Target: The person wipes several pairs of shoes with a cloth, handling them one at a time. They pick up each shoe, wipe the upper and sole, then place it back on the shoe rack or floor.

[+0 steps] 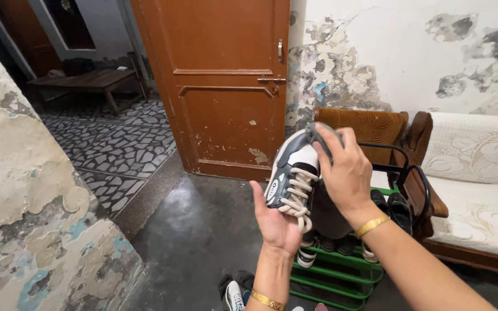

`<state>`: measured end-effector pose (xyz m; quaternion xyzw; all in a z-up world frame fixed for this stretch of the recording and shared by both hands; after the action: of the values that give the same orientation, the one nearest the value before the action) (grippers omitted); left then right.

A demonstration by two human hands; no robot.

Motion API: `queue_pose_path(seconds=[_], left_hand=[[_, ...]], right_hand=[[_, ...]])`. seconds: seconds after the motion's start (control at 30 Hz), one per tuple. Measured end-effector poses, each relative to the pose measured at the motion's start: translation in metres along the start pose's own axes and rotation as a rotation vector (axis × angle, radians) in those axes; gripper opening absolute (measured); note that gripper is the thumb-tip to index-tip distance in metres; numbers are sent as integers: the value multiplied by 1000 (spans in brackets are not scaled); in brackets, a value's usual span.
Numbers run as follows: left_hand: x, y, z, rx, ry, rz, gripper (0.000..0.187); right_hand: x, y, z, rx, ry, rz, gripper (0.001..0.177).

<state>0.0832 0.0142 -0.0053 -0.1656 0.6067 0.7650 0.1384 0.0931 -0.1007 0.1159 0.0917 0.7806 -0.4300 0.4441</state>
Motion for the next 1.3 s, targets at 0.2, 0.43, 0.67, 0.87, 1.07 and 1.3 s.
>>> queue_pose_path(seconds=[0.2, 0.43, 0.67, 0.87, 1.07, 1.3], left_hand=[[-2, -4, -6, -112, -43, 50, 72], [-12, 13, 9, 13, -9, -387, 75], [-9, 1, -7, -87, -94, -79, 63], [-8, -63, -2, -745, -411, 215, 41], [-16, -94, -28, -1370, -454, -27, 38], [-23, -122, -26, -1427, -361, -72, 47]], right_hand=[[35, 19, 8, -65, 159, -145, 25], [16, -10, 28, -397, -59, -100, 22], [21, 6, 14, -24, 144, -128, 28], [5, 5, 21, -630, -192, -373, 24], [-4, 8, 28, -107, 180, -268, 30], [27, 1, -47, -110, -92, -246, 32]])
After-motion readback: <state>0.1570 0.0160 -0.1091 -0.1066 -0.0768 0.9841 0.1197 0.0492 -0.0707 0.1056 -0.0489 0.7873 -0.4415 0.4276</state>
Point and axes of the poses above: each hand's wrist, its own x-axis away from the middle knuckle, its own y-axis out of the palm, z = x × y, the point moved 7 cm from there along -x, towards the middle knuckle, and after that the axes turned 11 degrees about -z, right-handed, at the moved point
